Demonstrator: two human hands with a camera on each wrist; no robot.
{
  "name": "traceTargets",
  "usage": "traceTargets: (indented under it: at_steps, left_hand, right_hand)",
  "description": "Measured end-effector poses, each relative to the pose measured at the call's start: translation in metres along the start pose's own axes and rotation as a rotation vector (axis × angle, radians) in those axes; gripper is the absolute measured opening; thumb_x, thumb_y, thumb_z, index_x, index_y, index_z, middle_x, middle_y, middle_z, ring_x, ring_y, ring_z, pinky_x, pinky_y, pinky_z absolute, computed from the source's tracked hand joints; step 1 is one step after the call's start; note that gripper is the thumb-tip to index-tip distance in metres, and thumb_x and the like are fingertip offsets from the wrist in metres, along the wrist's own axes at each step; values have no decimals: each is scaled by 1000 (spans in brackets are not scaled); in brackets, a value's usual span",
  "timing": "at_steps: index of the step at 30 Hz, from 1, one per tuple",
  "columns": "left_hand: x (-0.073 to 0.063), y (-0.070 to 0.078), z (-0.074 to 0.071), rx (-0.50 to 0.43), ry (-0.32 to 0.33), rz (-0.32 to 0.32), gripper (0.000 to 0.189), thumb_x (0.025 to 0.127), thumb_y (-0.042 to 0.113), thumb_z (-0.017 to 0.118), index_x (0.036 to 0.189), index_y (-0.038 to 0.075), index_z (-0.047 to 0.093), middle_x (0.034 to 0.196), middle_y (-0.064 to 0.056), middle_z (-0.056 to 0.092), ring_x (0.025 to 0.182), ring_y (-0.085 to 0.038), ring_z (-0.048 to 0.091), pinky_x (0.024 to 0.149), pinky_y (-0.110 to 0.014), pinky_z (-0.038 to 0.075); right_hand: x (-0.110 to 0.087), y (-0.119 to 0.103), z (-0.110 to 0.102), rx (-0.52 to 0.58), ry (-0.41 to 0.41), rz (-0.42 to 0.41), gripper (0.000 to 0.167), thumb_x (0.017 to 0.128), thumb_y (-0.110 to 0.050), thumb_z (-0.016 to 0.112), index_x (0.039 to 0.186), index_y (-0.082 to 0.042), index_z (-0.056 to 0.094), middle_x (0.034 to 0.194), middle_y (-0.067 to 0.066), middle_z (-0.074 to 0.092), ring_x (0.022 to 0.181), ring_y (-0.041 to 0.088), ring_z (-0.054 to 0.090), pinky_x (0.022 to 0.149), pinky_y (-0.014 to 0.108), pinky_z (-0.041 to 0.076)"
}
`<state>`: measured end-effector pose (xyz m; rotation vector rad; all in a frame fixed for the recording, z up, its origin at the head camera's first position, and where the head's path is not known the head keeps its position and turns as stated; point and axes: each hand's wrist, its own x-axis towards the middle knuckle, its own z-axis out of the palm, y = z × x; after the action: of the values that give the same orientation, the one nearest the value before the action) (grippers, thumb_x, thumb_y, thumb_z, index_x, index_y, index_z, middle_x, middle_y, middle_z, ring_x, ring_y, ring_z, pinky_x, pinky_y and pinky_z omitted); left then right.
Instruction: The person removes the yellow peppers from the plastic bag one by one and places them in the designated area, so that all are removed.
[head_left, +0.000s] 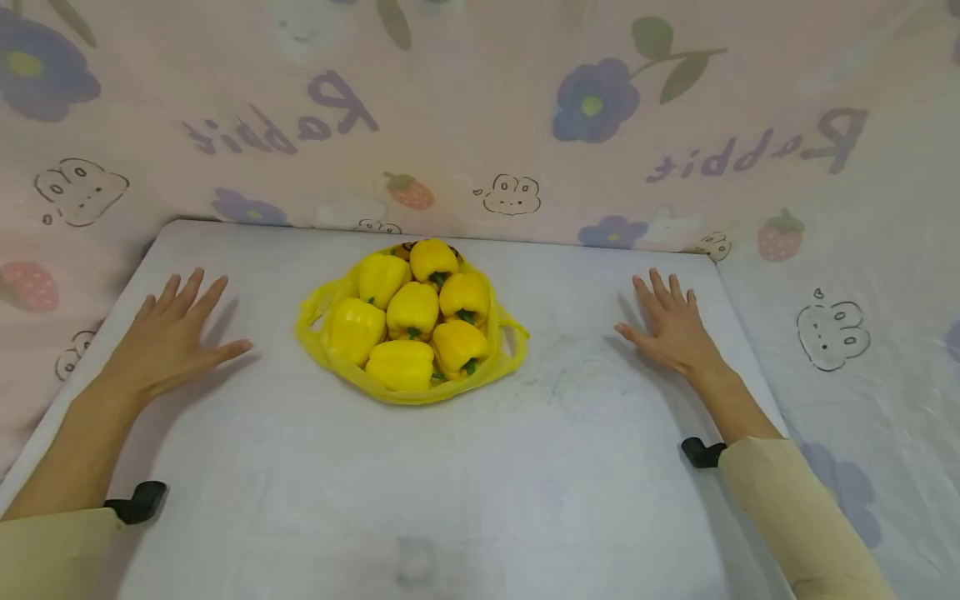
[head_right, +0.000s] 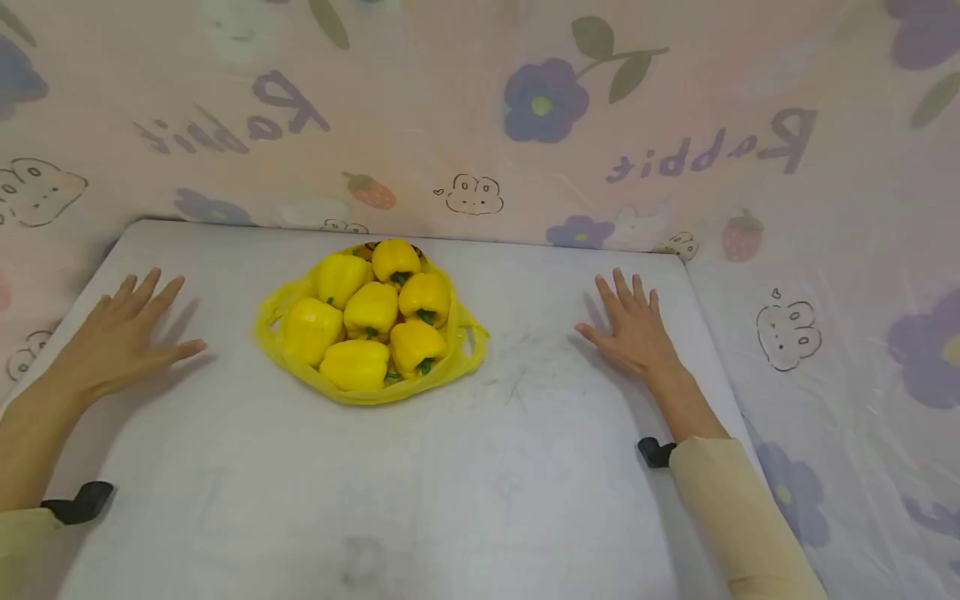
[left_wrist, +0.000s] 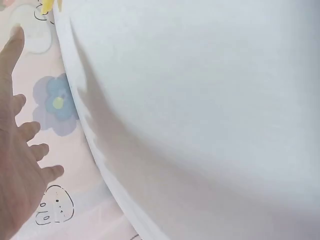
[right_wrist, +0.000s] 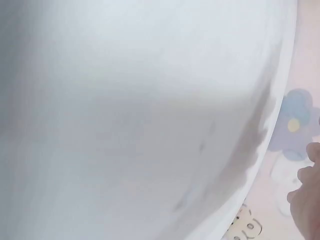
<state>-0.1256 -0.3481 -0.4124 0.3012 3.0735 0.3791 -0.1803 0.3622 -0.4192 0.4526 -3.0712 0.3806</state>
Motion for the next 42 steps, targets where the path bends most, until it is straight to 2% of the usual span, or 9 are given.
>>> traceTargets:
  at_steps: [4,9,17,22,26,30,36,39,42]
  left_hand:
    - [8,6,0,-38,15,22,106,85,58,69,160,11,11,163,-24,0,147,-48,-7,115,-66,-2]
    - [12,12,1,-97,15,14,108,81,53,77,160,14,15,164,-21,5,148,-46,0,106,-76,14]
    - [23,19,-1,-209,64,25,107,75,42,87,159,17,26,163,-18,19,144,-49,21,106,-73,22]
    - [32,23,-2,-277,94,47,101,73,35,89,156,19,34,158,-19,31,132,-53,39,101,-71,32]
    - [36,28,-1,-333,114,48,97,72,29,91,153,17,40,150,-23,43,117,-54,51,92,-68,41]
    - [38,31,2,-409,108,12,89,73,31,90,149,16,47,142,-22,52,116,-47,57,91,-57,47]
    - [40,38,3,-480,64,-31,75,79,37,85,145,23,52,139,-11,59,118,-36,59,92,-40,50]
    - [41,42,2,-519,38,-36,70,83,37,81,146,23,52,136,-11,61,119,-34,59,89,-22,50]
    - [45,47,3,-562,17,-28,64,88,35,77,146,22,52,133,-12,63,114,-20,62,81,-8,45]
  right_hand:
    - [1,-5,1,27,10,-16,88,94,-57,57,161,-18,14,165,16,4,149,43,-4,115,66,-3]
    - [9,-17,7,66,26,-65,88,93,-57,58,161,-19,16,165,15,6,151,34,-6,116,64,1]
    - [18,-36,7,122,54,-117,83,95,-52,59,160,-17,20,166,14,7,152,29,-4,118,60,6]
    - [24,-50,6,206,52,-123,83,94,-50,63,160,-22,21,167,4,7,152,27,3,116,63,16]
    - [30,-63,6,277,66,-159,82,93,-48,66,159,-22,24,167,2,11,152,26,10,113,63,23]
    - [36,-73,10,342,93,-205,78,93,-43,67,158,-22,29,166,4,17,151,23,16,114,60,26]
    - [42,-89,14,444,161,-283,71,91,-30,74,153,-17,41,161,7,30,148,24,26,114,57,28]
    - [46,-97,16,494,191,-316,68,88,-19,77,149,-14,48,157,7,38,144,25,33,111,53,35]
    - [51,-105,18,574,210,-343,67,85,-7,78,146,-11,49,151,11,46,137,31,44,106,51,42]
